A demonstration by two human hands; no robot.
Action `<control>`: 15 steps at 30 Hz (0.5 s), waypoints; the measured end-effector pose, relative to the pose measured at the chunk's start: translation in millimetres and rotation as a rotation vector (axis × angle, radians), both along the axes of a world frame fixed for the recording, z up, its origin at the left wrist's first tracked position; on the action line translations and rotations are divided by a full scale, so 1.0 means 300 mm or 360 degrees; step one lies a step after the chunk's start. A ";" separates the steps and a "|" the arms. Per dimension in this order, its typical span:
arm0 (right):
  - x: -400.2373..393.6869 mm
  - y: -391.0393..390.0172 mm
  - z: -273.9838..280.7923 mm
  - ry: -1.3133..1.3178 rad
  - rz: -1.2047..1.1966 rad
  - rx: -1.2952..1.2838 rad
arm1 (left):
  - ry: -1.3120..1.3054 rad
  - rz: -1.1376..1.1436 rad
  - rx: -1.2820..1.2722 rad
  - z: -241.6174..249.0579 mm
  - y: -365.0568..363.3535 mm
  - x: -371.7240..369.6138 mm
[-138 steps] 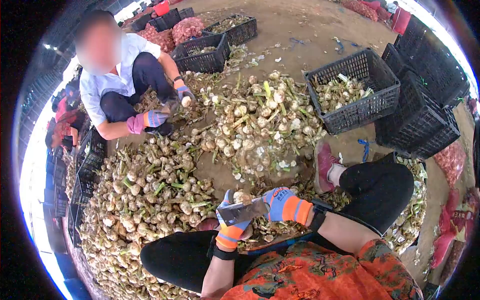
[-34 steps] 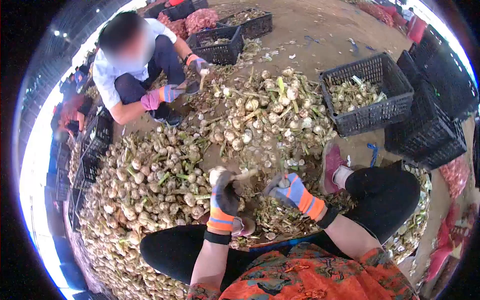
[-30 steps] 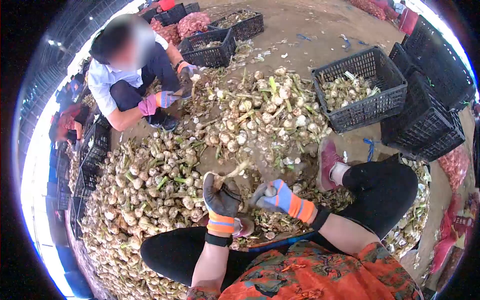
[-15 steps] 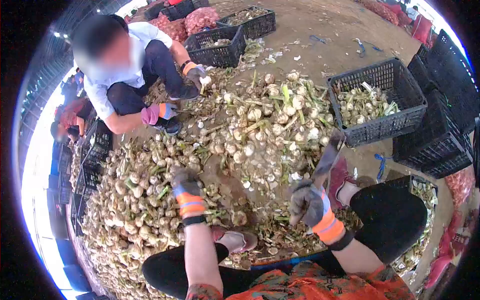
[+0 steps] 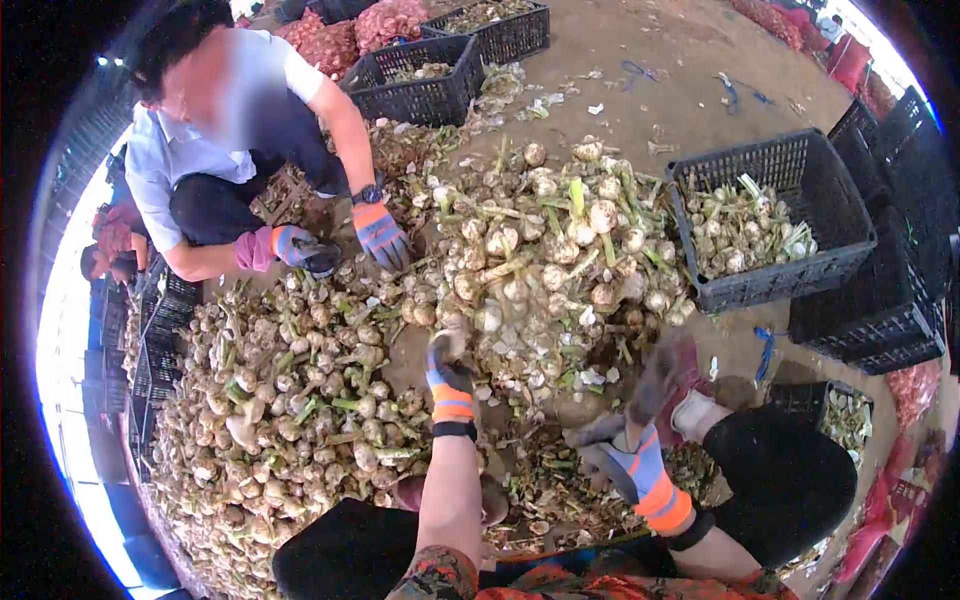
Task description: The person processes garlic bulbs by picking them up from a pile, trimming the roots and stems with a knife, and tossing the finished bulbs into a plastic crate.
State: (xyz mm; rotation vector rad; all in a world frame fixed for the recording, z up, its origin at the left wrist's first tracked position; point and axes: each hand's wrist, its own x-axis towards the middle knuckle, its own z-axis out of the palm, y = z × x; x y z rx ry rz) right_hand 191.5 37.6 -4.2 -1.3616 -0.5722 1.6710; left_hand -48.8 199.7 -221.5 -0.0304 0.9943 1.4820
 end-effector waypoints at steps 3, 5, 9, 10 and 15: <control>-0.025 -0.010 -0.011 -0.0198 0.0066 0.0388 | -0.0151 0.0123 0.0067 0.361 -0.111 0.052; -0.047 -0.043 -0.135 -0.0015 -0.0191 0.0414 | -0.0095 0.0208 0.0126 0.435 -0.171 0.053; -0.030 -0.076 -0.011 -0.1473 0.0356 0.1068 | -0.0199 -0.0253 0.0283 0.637 -0.309 0.116; -0.031 -0.086 0.025 -0.1481 0.0338 0.1090 | 0.0072 -0.0466 0.0298 0.617 -0.341 0.105; -0.057 -0.139 0.208 -0.1939 0.1153 0.0991 | 0.0178 -0.0699 0.0531 0.708 -0.478 0.128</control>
